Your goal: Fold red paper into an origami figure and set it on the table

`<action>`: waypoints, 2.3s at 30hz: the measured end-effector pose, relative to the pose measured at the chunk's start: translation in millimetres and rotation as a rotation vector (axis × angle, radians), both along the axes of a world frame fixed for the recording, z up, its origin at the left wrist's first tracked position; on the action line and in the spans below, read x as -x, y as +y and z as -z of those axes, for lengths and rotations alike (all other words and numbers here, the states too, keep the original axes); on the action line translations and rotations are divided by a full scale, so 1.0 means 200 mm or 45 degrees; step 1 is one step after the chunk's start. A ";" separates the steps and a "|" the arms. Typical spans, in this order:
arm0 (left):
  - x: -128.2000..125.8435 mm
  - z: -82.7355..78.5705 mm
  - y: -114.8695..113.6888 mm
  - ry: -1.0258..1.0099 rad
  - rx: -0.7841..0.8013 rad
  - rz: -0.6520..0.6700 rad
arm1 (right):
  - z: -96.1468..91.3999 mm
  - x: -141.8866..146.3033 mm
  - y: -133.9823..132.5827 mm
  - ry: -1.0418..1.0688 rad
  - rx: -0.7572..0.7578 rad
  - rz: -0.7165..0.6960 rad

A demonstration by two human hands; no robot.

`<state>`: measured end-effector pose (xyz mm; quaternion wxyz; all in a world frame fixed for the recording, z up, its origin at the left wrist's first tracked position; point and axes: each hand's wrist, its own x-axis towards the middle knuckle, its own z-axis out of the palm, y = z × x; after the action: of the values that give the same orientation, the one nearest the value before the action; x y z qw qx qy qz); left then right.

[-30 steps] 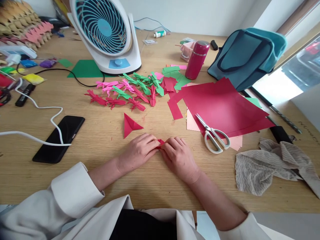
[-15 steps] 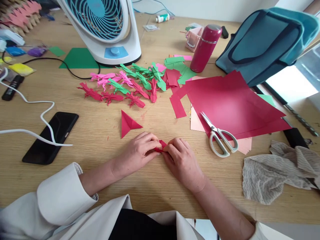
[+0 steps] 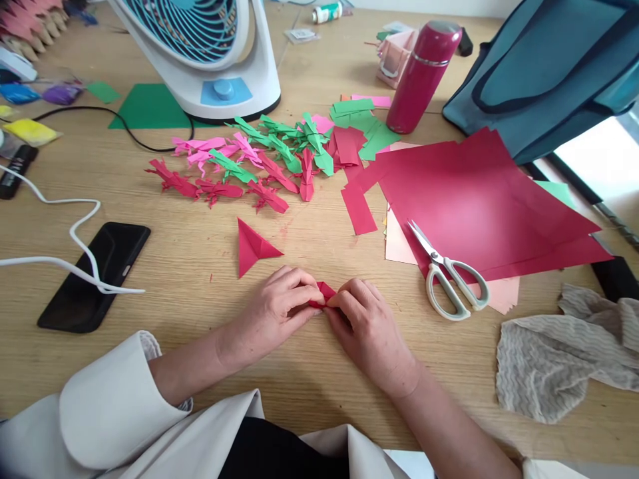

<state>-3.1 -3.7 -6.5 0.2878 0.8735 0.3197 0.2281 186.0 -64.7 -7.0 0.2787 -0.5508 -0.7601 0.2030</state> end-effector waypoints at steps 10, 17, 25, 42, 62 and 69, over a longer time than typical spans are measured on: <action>0.00 0.00 -0.01 0.000 0.029 -0.027 | 0.00 0.00 0.00 -0.010 -0.013 0.006; -0.01 -0.01 -0.01 0.010 0.044 -0.049 | 0.00 0.00 0.00 -0.012 0.000 0.002; 0.00 0.00 -0.03 -0.007 0.006 -0.084 | 0.00 0.00 0.00 -0.032 -0.006 0.002; 0.00 0.00 -0.01 0.033 -0.105 -0.065 | 0.00 -0.01 -0.02 -0.061 -0.028 0.096; 0.00 0.01 -0.01 0.036 -0.100 -0.050 | -0.04 -0.01 -0.03 -0.075 0.040 0.090; -0.02 0.00 -0.02 0.096 -0.176 -0.053 | -0.03 0.00 -0.04 -0.054 0.058 0.129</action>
<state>0.3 -8.1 -6.8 0.2099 0.8922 0.3321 0.2226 185.7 -73.6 -2.0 0.2599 -0.5991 -0.7320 0.1941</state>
